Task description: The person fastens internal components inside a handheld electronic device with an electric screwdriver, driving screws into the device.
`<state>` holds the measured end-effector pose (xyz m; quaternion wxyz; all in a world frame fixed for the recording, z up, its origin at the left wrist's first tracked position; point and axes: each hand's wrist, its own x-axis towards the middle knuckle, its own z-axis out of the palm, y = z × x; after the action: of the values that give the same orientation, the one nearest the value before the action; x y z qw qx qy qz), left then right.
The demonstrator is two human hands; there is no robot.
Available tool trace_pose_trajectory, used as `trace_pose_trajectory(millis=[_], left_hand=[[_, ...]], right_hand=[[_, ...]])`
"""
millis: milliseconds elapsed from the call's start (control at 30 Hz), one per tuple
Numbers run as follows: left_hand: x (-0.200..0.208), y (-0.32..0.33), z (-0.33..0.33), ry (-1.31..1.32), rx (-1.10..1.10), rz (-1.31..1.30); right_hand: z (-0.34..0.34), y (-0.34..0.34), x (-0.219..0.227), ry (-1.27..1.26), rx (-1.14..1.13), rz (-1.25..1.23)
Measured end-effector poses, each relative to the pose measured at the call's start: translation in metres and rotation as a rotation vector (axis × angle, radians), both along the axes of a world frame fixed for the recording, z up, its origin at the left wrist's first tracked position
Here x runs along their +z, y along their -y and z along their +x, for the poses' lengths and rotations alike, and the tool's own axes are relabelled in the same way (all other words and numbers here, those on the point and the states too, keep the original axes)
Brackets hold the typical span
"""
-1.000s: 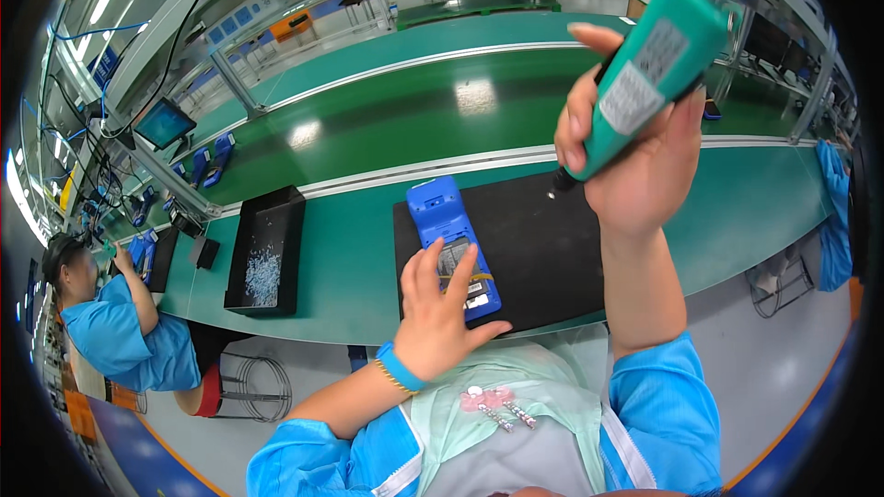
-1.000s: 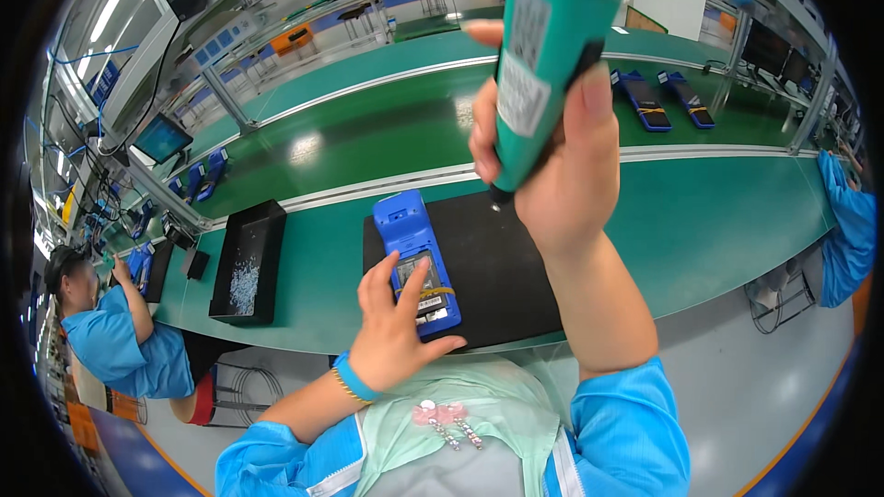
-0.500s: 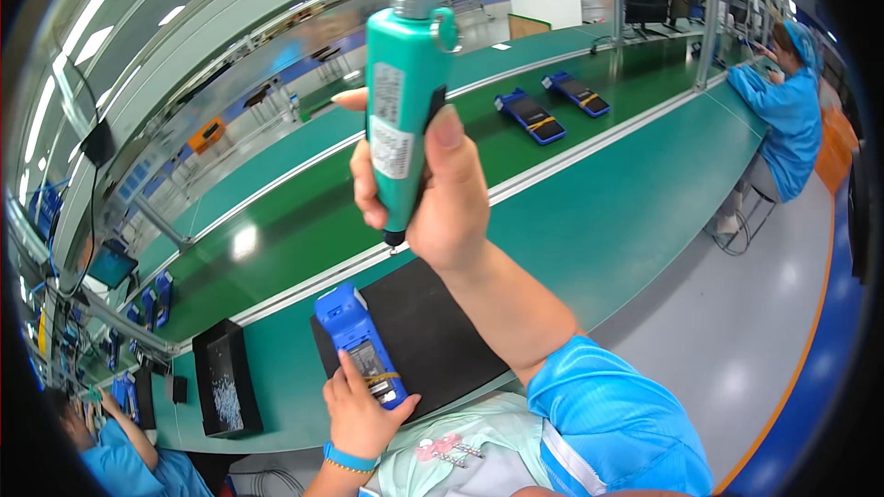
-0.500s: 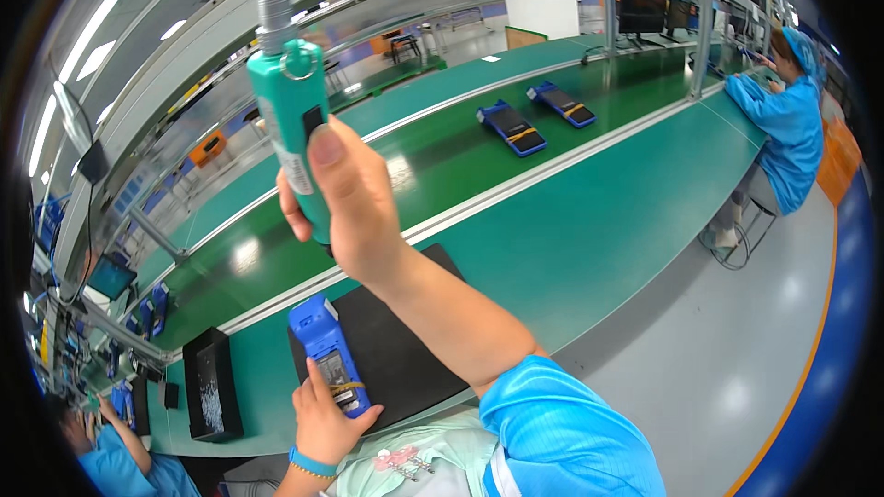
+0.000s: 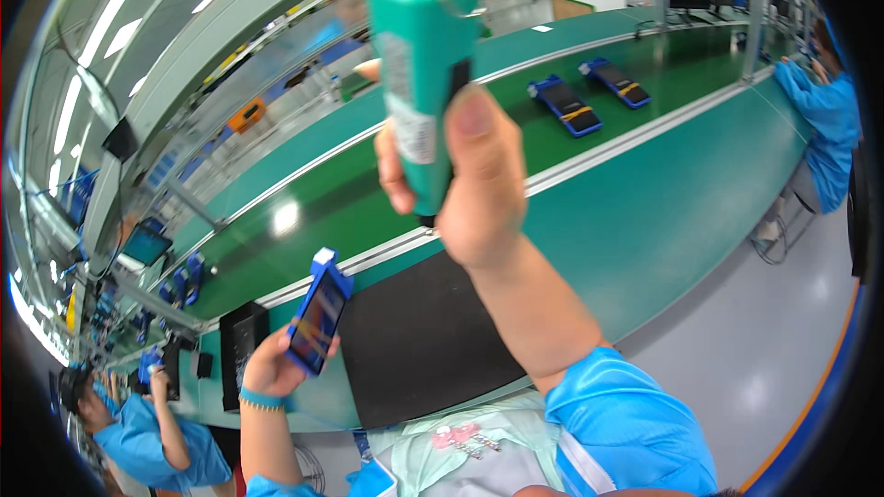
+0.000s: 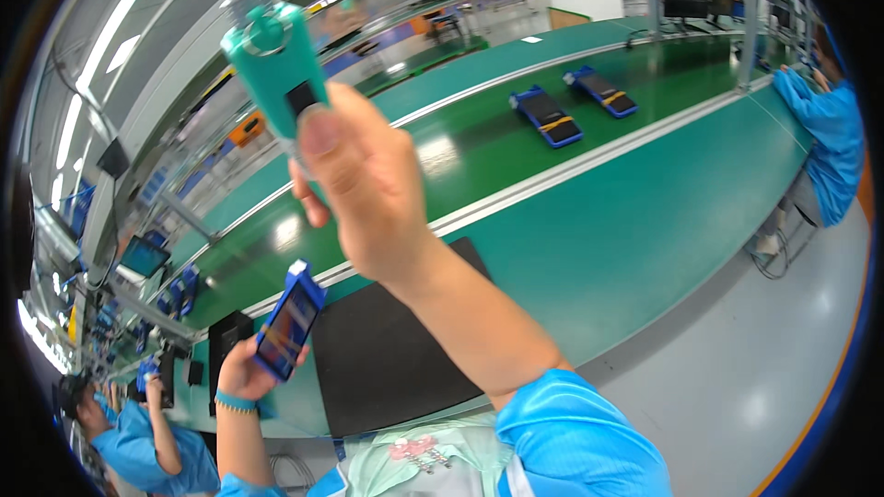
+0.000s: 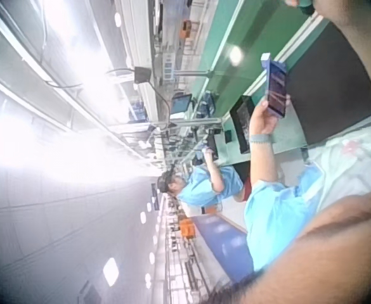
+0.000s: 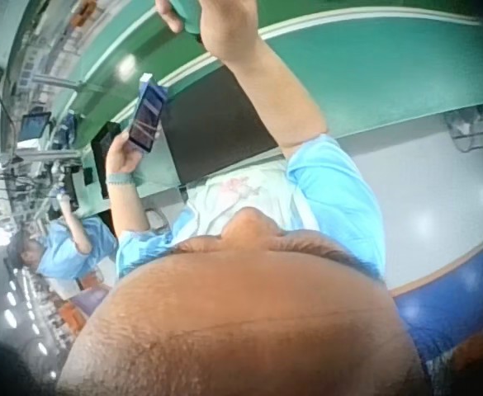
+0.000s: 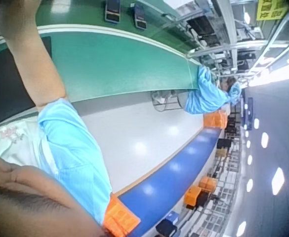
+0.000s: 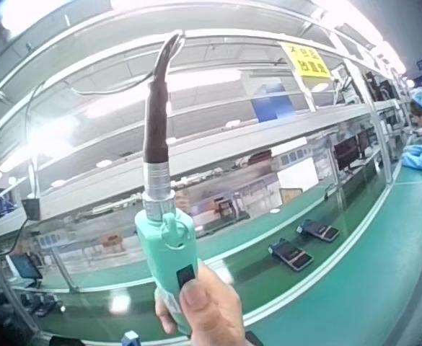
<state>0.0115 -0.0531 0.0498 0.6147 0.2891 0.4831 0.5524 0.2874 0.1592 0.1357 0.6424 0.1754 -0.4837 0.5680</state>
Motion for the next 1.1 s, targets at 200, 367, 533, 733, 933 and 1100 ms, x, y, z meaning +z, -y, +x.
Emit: trace_pose_trajectory(millis=[200, 367, 533, 733, 933, 1100], left_hand=[[-0.021, -0.102, -0.050, -0.193, 0.218, -0.122], [-0.067, -0.209, -0.059, -0.492, 0.472, -0.148], [-0.110, -0.265, -0.079, -1.457, 0.580, -0.302], [-0.131, -0.268, -0.096, -1.691, 0.532, -0.002], [-0.091, -0.237, -0.028, -1.551, 0.352, 0.265], [-0.018, -0.171, 0.049, -0.738, 0.381, 0.649]], right_hand=[[0.003, -0.005, 0.000, 0.012, -0.053, 0.057], [0.005, -0.005, -0.007, -0.001, -0.095, 0.053], [-0.002, 0.001, -0.009, 0.106, -0.159, 0.062], [0.004, 0.009, -0.001, 0.140, -0.250, 0.155], [0.003, 0.000, -0.004, 0.214, -0.397, 0.229], [-0.012, 0.002, -0.007, 0.299, -0.586, 0.276]])
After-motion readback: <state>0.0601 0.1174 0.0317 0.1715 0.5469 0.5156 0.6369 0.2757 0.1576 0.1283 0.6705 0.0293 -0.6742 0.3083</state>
